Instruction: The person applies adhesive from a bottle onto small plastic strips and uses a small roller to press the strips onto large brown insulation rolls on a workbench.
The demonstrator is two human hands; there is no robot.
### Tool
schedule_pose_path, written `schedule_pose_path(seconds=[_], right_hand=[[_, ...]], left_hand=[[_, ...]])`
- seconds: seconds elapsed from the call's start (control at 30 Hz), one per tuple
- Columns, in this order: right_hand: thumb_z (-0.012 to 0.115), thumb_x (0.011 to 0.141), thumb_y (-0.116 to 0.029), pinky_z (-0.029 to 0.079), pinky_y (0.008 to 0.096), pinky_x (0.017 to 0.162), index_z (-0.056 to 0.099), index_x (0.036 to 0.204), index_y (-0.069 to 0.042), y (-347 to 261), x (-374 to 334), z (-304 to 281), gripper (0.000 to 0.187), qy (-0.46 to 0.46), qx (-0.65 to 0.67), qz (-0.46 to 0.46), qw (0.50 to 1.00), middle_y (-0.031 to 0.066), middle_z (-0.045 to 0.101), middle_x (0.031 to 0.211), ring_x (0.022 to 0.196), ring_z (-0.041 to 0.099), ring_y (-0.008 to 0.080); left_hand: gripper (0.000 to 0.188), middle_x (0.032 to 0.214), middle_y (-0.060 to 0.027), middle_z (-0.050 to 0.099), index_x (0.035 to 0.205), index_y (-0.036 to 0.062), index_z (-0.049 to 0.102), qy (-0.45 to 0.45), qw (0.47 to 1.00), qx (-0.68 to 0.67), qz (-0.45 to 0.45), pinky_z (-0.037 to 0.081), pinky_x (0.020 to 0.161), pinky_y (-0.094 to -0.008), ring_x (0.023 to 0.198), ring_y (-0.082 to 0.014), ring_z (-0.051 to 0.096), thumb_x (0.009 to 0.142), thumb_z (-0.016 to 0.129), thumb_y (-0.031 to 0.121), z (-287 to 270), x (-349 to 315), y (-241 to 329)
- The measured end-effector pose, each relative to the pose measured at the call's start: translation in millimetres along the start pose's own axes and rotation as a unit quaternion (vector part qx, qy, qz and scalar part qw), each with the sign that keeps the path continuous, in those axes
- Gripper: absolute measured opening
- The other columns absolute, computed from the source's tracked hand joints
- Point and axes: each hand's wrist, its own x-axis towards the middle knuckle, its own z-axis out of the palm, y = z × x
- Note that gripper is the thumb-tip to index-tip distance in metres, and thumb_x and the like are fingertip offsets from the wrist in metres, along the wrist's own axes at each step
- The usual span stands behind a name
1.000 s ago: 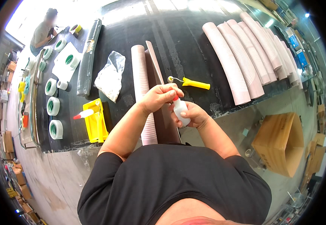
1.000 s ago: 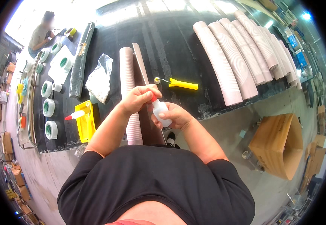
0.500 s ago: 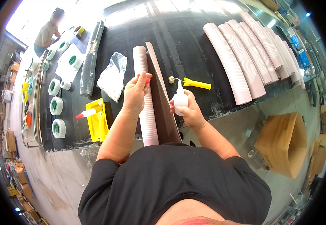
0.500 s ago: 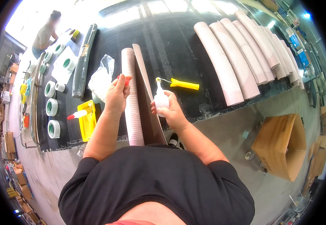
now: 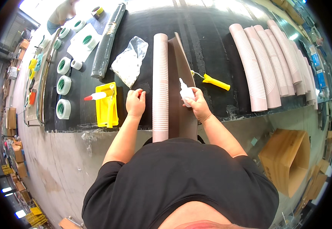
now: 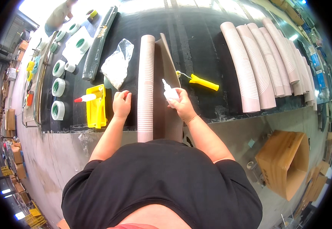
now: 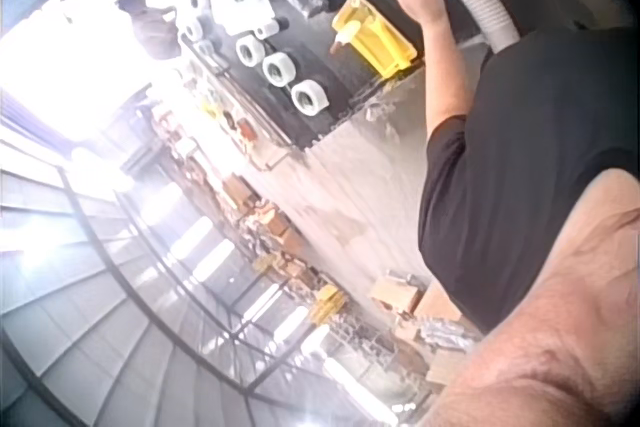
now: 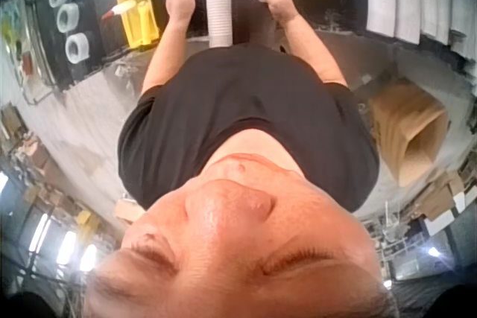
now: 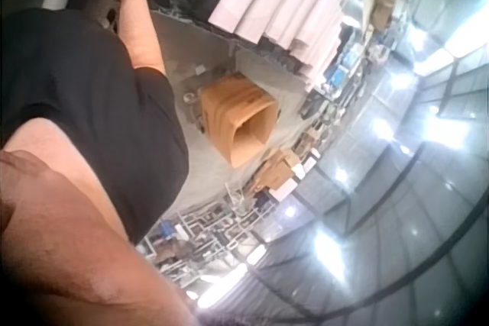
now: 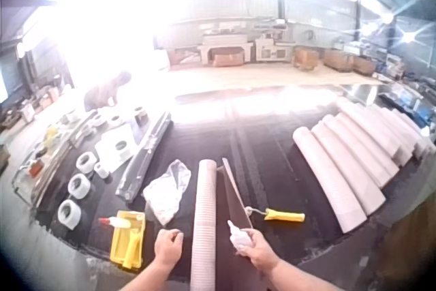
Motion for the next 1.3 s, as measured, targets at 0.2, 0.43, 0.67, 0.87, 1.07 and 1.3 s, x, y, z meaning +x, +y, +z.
schedule_pose_path(seconds=[0.2, 0.43, 0.67, 0.87, 1.07, 1.3], right_hand=[[0.072, 0.087, -0.01, 0.056, 0.0328, 0.076, 0.055, 0.124, -0.01, -3.8, 7.6, -14.5, 0.041, 0.026, 0.253, 0.042, 0.966, 0.0083, 0.065, 0.107, 0.091, 0.066, 0.0222], [0.071, 0.082, -0.02, 0.044, 0.0299, 0.064, 0.057, 0.12, -0.01, 0.5, 9.7, -35.2, 0.042, -0.013, 0.354, 0.033, 0.935, 0.0069, 0.061, 0.093, 0.072, 0.056, 0.0168], [0.071, 0.084, -0.021, 0.047, 0.0312, 0.066, 0.059, 0.118, -0.01, -14.5, 32.7, -27.8, 0.037, -0.025, 0.393, 0.026, 0.919, 0.0065, 0.062, 0.093, 0.074, 0.058, 0.0175], [0.073, 0.087, -0.026, 0.055, 0.0356, 0.08, 0.062, 0.117, -0.011, -26.5, 79.9, -67.0, 0.035, 0.009, 0.362, -0.032, 0.932, 0.0073, 0.067, 0.104, 0.088, 0.065, 0.0216], [0.073, 0.087, -0.02, 0.054, 0.0485, 0.094, 0.057, 0.119, 0.0, -58.5, 86.6, -99.6, 0.041, 0.062, 0.412, -0.107, 0.903, 0.0158, 0.067, 0.105, 0.098, 0.067, 0.0271], [0.076, 0.084, -0.019, 0.053, 0.0314, 0.081, 0.054, 0.126, 0.0, -57.5, 39.9, -5.8, 0.051, -0.104, 0.48, -0.036, 0.87, 0.013, 0.062, 0.104, 0.092, 0.061, 0.0224]], left_hand=[[0.035, 0.088, -0.0085, 0.059, 0.107, 0.0033, 0.069, -0.015, 1.0, 0.013, 0.017, 0.051, 0.073, -0.0373, 0.082, -0.0251, 0.061, 0.08, 0.078, 0.024, -6.8, -3.7, -2.7], [0.03, 0.09, -0.0085, 0.057, 0.108, 0.0024, 0.066, -0.005, 0.974, 0.018, 0.224, 0.048, 0.072, -0.0378, 0.081, -0.0266, 0.056, 0.08, 0.071, 0.012, -31.4, -11.3, 76.1], [0.01, 0.095, -0.0054, 0.061, 0.093, 0.0127, 0.065, -0.347, 0.805, 0.216, 0.43, 0.044, 0.088, -0.0379, 0.095, -0.0255, 0.06, 0.086, 0.059, 0.018, 25.9, 9.6, 127.3], [0.02, 0.1, -0.0066, 0.062, 0.102, 0.0072, 0.063, -0.372, 0.797, 0.361, 0.31, 0.042, 0.09, -0.0387, 0.103, -0.024, 0.059, 0.086, 0.058, 0.019, 33.0, 3.2, 133.9], [0.07, 0.115, -0.0136, 0.056, 0.121, -0.0026, 0.053, -0.405, 0.843, 0.241, 0.259, 0.049, 0.095, -0.0407, 0.112, -0.0303, 0.055, 0.069, 0.086, 0.032, 49.8, 23.6, 157.2], [0.082, 0.116, -0.0135, 0.058, 0.125, -0.0021, 0.052, -0.458, 0.83, 0.229, 0.221, 0.053, 0.093, -0.0389, 0.116, -0.0313, 0.055, 0.058, 0.093, 0.025, 74.5, 32.9, 159.2]])
